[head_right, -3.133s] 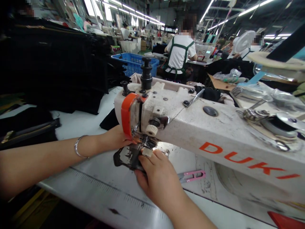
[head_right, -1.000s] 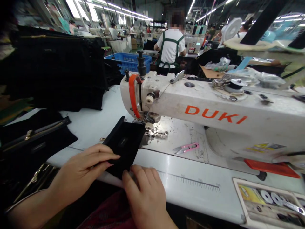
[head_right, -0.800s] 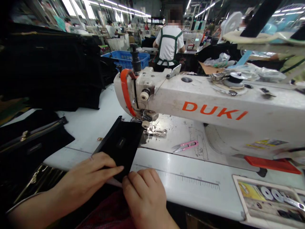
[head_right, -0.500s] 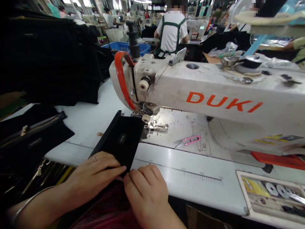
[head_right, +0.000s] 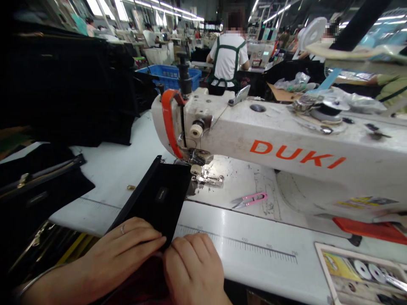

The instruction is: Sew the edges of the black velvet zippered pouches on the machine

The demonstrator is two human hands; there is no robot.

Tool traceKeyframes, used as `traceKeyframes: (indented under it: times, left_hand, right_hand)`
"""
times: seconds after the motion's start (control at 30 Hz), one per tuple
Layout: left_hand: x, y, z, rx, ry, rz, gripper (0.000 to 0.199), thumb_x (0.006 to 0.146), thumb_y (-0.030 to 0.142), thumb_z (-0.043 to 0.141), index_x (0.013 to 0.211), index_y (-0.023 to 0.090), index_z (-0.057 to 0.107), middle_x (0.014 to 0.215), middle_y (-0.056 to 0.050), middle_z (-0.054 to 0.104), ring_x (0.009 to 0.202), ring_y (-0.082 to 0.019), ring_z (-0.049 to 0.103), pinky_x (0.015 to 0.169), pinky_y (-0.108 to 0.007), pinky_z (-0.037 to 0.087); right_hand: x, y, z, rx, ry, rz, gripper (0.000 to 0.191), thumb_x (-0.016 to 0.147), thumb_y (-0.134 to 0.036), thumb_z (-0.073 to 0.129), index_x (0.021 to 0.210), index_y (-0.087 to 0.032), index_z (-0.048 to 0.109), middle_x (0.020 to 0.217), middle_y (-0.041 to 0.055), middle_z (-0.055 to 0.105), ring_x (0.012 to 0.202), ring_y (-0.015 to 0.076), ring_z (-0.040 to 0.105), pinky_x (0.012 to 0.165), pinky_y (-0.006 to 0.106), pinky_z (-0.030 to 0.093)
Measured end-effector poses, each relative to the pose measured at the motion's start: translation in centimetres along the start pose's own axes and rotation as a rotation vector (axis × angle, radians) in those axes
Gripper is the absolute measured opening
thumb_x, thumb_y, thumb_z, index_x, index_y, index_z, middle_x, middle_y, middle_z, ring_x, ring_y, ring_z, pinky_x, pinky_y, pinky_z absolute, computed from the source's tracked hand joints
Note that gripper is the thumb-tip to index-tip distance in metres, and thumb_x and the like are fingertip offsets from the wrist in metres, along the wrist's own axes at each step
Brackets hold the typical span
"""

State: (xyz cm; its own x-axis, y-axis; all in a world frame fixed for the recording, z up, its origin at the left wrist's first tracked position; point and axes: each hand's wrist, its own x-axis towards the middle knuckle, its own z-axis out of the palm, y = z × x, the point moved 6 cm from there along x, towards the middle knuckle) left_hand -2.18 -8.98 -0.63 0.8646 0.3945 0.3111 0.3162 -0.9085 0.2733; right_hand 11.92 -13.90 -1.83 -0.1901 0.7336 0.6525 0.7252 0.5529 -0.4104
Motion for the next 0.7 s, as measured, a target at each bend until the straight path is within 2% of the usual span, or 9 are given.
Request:
traceKeyframes:
  times: [0.13,0.2,0.33,0.43,0.7]
  left_hand:
    - [-0.3,-0.6,0.2,-0.069,-0.002,-0.003,0.025,0.098,0.01,0.043,0.112,0.019,0.062,0.111,-0.005,0.066,0.101,-0.017,0.058,0.095,-0.031,0.052]
    - [-0.2,-0.8,0.4,-0.111,-0.02,-0.015,0.026,0.099,0.011,0.041,0.11,0.02,0.062,0.109,-0.004,0.067,0.1,-0.017,0.059,0.092,-0.029,0.053]
    - [0.5,-1.3,0.3,-0.172,-0.008,-0.007,0.028,0.098,0.008,0.041,0.112,0.019,0.061,0.107,-0.006,0.067,0.096,-0.017,0.06,0.089,-0.03,0.053]
    - [1.3,-2.0,0.4,-0.186,-0.038,-0.001,0.03,0.098,0.006,0.039,0.115,0.017,0.06,0.111,-0.007,0.066,0.099,-0.018,0.058,0.093,-0.033,0.051]
    - [3.7,-4.4,0.8,-0.137,-0.075,0.061,0.029,0.094,0.008,0.044,0.116,0.017,0.061,0.109,-0.008,0.065,0.098,-0.021,0.058,0.093,-0.038,0.049]
  right_hand:
    - [0.5,0.1,-0.4,-0.005,0.103,-0.014,0.012,0.091,-0.01,0.058,0.094,-0.015,0.068,0.097,0.0052,0.074,0.078,0.0182,0.064,0.067,0.031,0.051]
    - [0.7,0.3,-0.3,0.003,0.098,-0.008,0.013,0.09,-0.008,0.057,0.095,-0.014,0.068,0.095,0.0051,0.074,0.078,0.0182,0.064,0.067,0.031,0.052]
    - [0.9,0.8,0.1,-0.042,-0.015,-0.026,0.013,0.09,-0.01,0.059,0.097,-0.015,0.069,0.098,0.0037,0.074,0.077,0.0188,0.064,0.066,0.031,0.053]
    - [1.4,1.2,0.0,-0.082,-0.072,-0.058,0.016,0.094,-0.013,0.056,0.1,-0.017,0.07,0.102,0.0028,0.074,0.08,0.0194,0.065,0.069,0.031,0.054]
    - [3.2,3.1,0.2,-0.08,-0.204,-0.04,0.019,0.096,-0.019,0.053,0.109,-0.017,0.068,0.109,0.005,0.072,0.082,0.0219,0.063,0.072,0.036,0.055]
